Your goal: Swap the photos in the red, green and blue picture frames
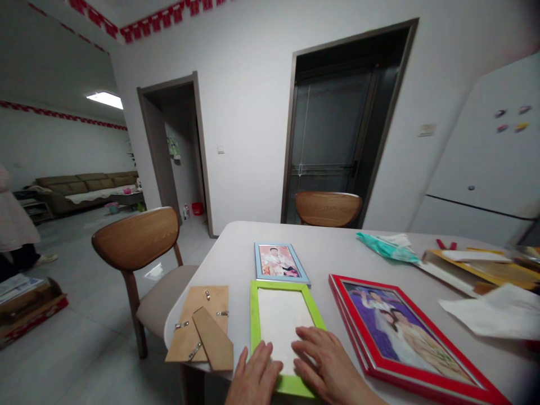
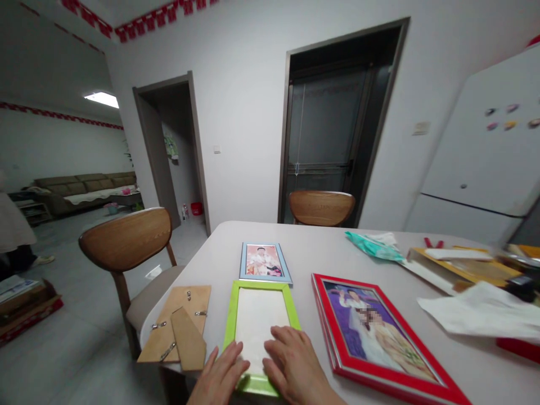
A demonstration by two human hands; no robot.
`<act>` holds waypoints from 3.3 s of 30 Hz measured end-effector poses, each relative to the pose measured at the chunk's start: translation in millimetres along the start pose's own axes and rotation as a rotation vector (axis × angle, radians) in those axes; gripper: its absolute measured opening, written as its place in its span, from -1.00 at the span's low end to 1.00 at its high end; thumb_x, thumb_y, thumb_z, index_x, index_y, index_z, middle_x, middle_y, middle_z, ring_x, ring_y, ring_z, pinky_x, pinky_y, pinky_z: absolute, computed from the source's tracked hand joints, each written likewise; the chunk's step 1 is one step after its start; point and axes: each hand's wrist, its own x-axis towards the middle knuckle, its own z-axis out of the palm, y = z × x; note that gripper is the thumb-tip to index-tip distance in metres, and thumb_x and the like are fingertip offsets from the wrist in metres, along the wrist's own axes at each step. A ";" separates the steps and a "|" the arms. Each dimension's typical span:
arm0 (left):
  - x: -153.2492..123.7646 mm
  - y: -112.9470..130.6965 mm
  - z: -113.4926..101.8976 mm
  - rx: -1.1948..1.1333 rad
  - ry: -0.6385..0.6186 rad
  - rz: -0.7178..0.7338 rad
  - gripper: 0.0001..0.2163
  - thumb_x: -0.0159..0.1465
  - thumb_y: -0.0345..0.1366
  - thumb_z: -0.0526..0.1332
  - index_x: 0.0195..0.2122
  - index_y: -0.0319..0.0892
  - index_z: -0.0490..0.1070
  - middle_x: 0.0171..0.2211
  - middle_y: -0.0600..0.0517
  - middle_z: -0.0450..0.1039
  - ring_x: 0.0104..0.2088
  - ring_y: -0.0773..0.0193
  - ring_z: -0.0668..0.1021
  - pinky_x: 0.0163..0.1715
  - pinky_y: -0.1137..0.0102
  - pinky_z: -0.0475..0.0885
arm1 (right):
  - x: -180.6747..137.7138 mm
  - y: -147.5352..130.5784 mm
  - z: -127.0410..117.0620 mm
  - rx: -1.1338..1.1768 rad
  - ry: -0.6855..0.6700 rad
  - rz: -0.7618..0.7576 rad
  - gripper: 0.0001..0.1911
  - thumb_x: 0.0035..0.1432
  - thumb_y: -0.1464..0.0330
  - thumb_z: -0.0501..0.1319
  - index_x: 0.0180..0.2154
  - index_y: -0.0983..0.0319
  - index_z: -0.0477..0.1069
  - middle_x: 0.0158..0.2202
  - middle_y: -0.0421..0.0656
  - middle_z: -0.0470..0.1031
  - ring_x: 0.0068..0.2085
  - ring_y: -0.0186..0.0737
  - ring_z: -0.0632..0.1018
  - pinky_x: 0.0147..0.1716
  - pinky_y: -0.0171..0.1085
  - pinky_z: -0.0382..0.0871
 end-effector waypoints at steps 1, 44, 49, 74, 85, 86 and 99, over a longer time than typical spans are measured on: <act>-9.3 -8.1 -7.0 0.019 0.059 -0.045 -0.53 0.06 -0.31 0.14 0.03 -0.12 0.11 0.08 -0.13 0.14 0.08 0.05 0.20 -0.02 0.08 0.21 | 2.3 -6.9 0.1 0.023 0.000 0.006 -0.74 0.04 0.24 0.04 -0.26 0.16 0.41 -0.11 -0.07 0.35 -0.06 -0.09 0.30 -0.08 -0.09 0.09; 23.4 23.0 -6.6 -0.111 -0.014 -0.243 -0.73 -0.04 -0.40 0.24 -0.28 -0.21 0.30 -0.03 -0.16 0.30 0.01 0.06 0.31 -0.01 0.01 0.17 | -8.7 1.4 3.7 -0.057 0.100 0.024 -0.71 0.02 0.37 0.03 -0.17 0.14 0.33 -0.13 -0.07 0.29 -0.12 -0.13 0.28 -0.15 -0.13 0.14; 20.7 14.9 -7.9 -0.108 0.014 -0.211 -0.74 -0.02 -0.43 0.22 -0.26 -0.19 0.29 -0.05 -0.14 0.33 0.00 0.09 0.33 -0.03 0.02 0.20 | -4.2 -13.7 -9.9 -0.026 -0.046 -0.173 -0.74 0.04 0.34 0.05 -0.18 0.04 0.33 -0.05 -0.15 0.24 -0.01 -0.13 0.19 -0.06 -0.11 0.04; 27.8 18.6 -20.4 -0.095 -0.105 -0.297 -0.73 -0.04 -0.36 0.23 -0.27 -0.18 0.33 -0.02 -0.13 0.29 0.00 0.07 0.33 0.00 0.05 0.18 | 31.6 20.2 -1.3 -0.046 0.125 0.121 -0.75 0.05 0.45 -0.04 -0.46 0.29 0.39 -0.31 -0.05 0.30 -0.22 -0.18 0.29 -0.19 -0.24 0.17; 20.5 17.3 -13.4 -0.093 -0.063 -0.268 -0.66 -0.02 -0.37 0.23 -0.18 -0.24 0.29 -0.02 -0.16 0.29 0.00 0.08 0.32 0.01 0.07 0.18 | 30.0 9.3 -2.2 -0.054 0.114 0.065 -0.75 0.07 0.42 -0.02 -0.27 0.24 0.39 -0.18 -0.07 0.33 -0.14 -0.18 0.29 -0.16 -0.23 0.13; 20.0 17.0 -12.5 -0.094 -0.061 -0.265 -0.66 -0.03 -0.37 0.23 -0.18 -0.25 0.29 -0.02 -0.16 0.29 0.01 0.08 0.32 0.02 0.07 0.18 | 33.7 2.2 -0.6 -0.048 0.113 0.043 -0.76 0.07 0.41 -0.01 -0.26 0.22 0.39 -0.19 -0.09 0.34 -0.16 -0.19 0.30 -0.17 -0.23 0.13; 20.5 16.8 -10.8 -0.126 -0.060 -0.258 -0.55 -0.05 -0.41 0.23 -0.09 -0.30 0.24 -0.01 -0.20 0.27 0.01 0.06 0.30 0.02 0.04 0.15 | 75.5 -37.2 19.3 -0.035 -0.014 0.018 -0.79 0.03 0.46 0.04 -0.53 0.26 0.41 -0.46 -0.13 0.41 -0.33 -0.29 0.36 -0.33 -0.35 0.14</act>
